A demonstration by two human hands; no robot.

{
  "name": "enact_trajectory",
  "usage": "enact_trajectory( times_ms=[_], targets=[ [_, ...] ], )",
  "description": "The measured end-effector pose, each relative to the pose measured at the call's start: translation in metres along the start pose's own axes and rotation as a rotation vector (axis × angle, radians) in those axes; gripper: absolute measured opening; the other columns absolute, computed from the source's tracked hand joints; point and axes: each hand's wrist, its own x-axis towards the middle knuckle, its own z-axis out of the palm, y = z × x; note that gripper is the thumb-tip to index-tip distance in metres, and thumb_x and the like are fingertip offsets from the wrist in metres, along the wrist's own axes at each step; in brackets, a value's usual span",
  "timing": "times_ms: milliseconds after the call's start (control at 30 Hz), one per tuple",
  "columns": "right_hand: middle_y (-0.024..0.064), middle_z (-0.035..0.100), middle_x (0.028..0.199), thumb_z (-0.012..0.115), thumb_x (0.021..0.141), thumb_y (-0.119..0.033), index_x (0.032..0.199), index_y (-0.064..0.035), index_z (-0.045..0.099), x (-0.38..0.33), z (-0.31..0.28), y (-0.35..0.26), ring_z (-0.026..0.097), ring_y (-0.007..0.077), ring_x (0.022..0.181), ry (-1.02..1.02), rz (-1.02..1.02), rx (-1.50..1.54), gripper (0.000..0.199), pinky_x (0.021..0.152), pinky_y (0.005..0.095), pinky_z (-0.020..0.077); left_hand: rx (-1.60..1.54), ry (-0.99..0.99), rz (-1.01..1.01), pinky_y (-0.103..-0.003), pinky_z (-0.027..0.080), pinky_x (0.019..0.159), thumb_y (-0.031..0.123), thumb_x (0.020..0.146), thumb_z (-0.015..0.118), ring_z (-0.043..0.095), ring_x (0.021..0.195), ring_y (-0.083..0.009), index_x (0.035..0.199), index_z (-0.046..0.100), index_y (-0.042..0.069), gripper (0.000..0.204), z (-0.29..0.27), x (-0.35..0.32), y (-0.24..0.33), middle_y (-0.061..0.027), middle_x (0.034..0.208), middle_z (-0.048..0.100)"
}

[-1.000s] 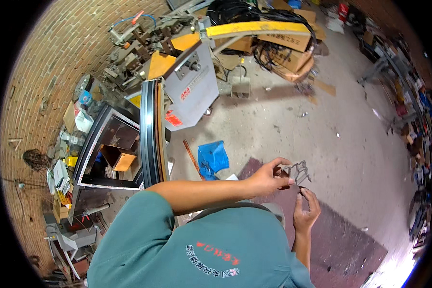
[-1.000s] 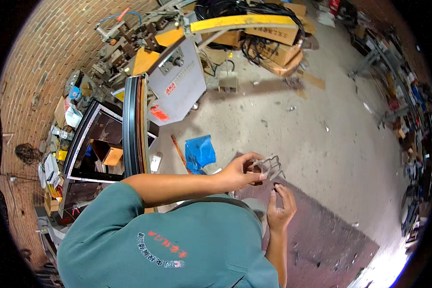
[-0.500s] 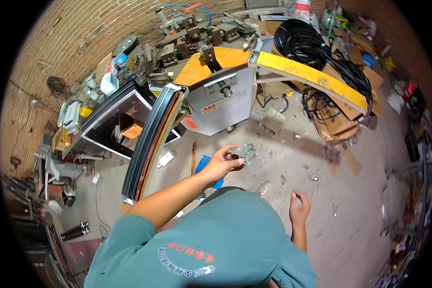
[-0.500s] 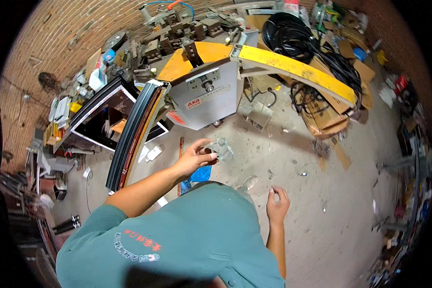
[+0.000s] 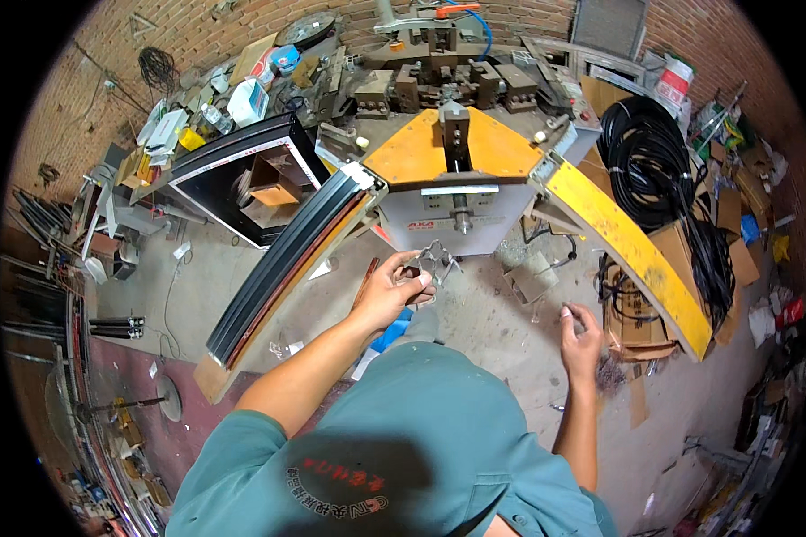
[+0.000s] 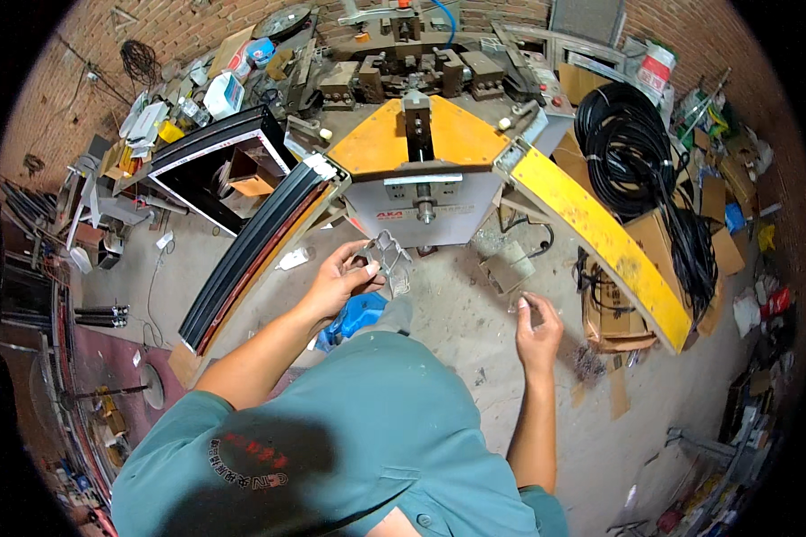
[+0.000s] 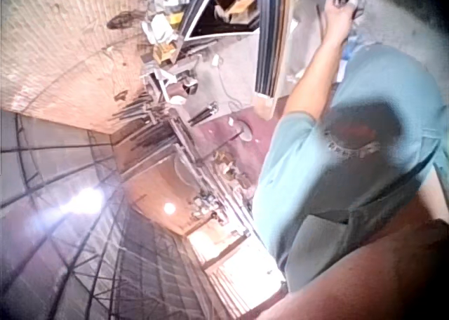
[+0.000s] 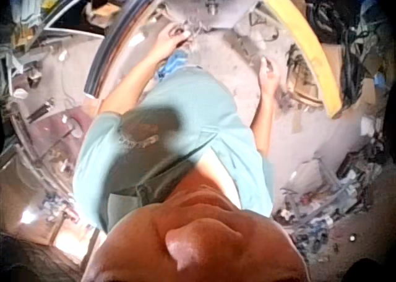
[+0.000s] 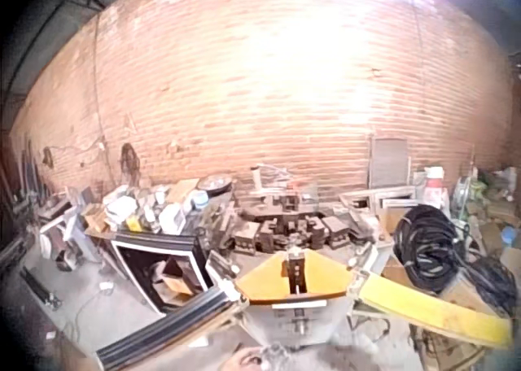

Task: The person places small metal frame pieces into a cutting machine, operates the lever to cut them, and removes the pieces. This process is repeated multiple times with different pieces.

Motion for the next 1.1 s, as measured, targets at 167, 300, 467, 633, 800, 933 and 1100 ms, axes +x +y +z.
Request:
enact_trajectory(
  times_ms=[167, 300, 467, 633, 800, 933, 1100],
  targets=[
    [0.0162, 0.073, 0.102, 0.071, 0.092, -0.009, 0.102, 0.0024, 0.072, 0.068, 0.07, -0.011, 0.071, 0.0271, 0.097, -0.056, 0.038, 0.021, 0.015, 0.09, 0.0348, 0.0532, -0.113, -0.014, 0.09, -0.037, 0.06, 0.088, 0.011, 0.096, 0.069, 0.069, 0.098, -0.0227, 0.145, 0.043, 0.0, 0.057, -0.009, 0.104, 0.045, -0.0138, 0.112, 0.064],
    [0.0168, 0.073, 0.103, 0.071, 0.092, -0.009, 0.102, 0.0025, 0.072, 0.141, 0.105, -0.037, 0.071, 0.0279, 0.097, -0.093, 0.001, -0.024, 0.015, 0.089, 0.0344, 0.0531, -0.143, 0.047, 0.106, -0.038, 0.058, 0.091, 0.013, 0.095, 0.071, 0.069, 0.1, -0.0254, 0.15, 0.033, 0.0, 0.067, -0.025, 0.193, 0.091, -0.0164, 0.109, 0.065],
    [0.0165, 0.073, 0.101, 0.07, 0.092, -0.009, 0.102, 0.0031, 0.072, 0.244, 0.136, -0.073, 0.071, 0.0278, 0.095, -0.116, -0.082, 0.002, 0.016, 0.087, 0.0335, 0.0529, -0.171, 0.16, 0.068, -0.037, 0.058, 0.095, 0.011, 0.095, 0.07, 0.068, 0.107, -0.026, 0.142, 0.034, -0.006, 0.062, -0.029, 0.299, 0.149, -0.0185, 0.117, 0.065],
    [0.0129, 0.074, 0.104, 0.068, 0.095, -0.012, 0.104, 0.0034, 0.072, 0.344, 0.188, -0.073, 0.069, 0.0196, 0.097, -0.221, 0.001, 0.195, 0.018, 0.09, 0.0307, 0.0518, -0.087, 0.211, 0.115, -0.031, 0.052, 0.091, 0.018, 0.093, 0.074, 0.066, 0.106, -0.0201, 0.137, 0.043, -0.006, 0.059, -0.033, 0.391, 0.162, -0.0149, 0.117, 0.068],
    [0.0119, 0.073, 0.104, 0.068, 0.097, -0.017, 0.115, 0.0022, 0.068, 0.422, 0.27, -0.057, 0.069, 0.0176, 0.097, -0.363, 0.215, 0.523, 0.026, 0.089, 0.0296, 0.0524, -0.09, 0.315, 0.069, -0.031, 0.051, 0.094, 0.009, 0.093, 0.073, 0.066, 0.106, -0.0212, 0.136, 0.045, -0.009, 0.054, -0.027, 0.431, 0.138, -0.0166, 0.116, 0.069],
    [0.011, 0.071, 0.103, 0.068, 0.097, -0.016, 0.12, 0.0037, 0.062, 0.439, 0.321, -0.049, 0.067, 0.015, 0.095, -0.445, 0.286, 0.593, 0.031, 0.085, 0.0276, 0.0526, -0.194, 0.314, 0.131, -0.027, 0.051, 0.092, 0.008, 0.093, 0.072, 0.065, 0.104, -0.0179, 0.131, 0.051, -0.008, 0.046, -0.02, 0.438, 0.127, -0.014, 0.113, 0.069],
    [0.0115, 0.07, 0.099, 0.073, 0.093, -0.013, 0.122, 0.0063, 0.054, 0.445, 0.336, -0.051, 0.065, 0.0133, 0.089, -0.453, 0.454, 0.687, 0.04, 0.079, 0.0264, 0.0519, -0.094, 0.4, 0.049, -0.027, 0.05, 0.089, 0.011, 0.091, 0.075, 0.064, 0.103, -0.0152, 0.128, 0.056, -0.007, 0.045, -0.014, 0.439, 0.127, -0.0115, 0.112, 0.07]
  ],
)
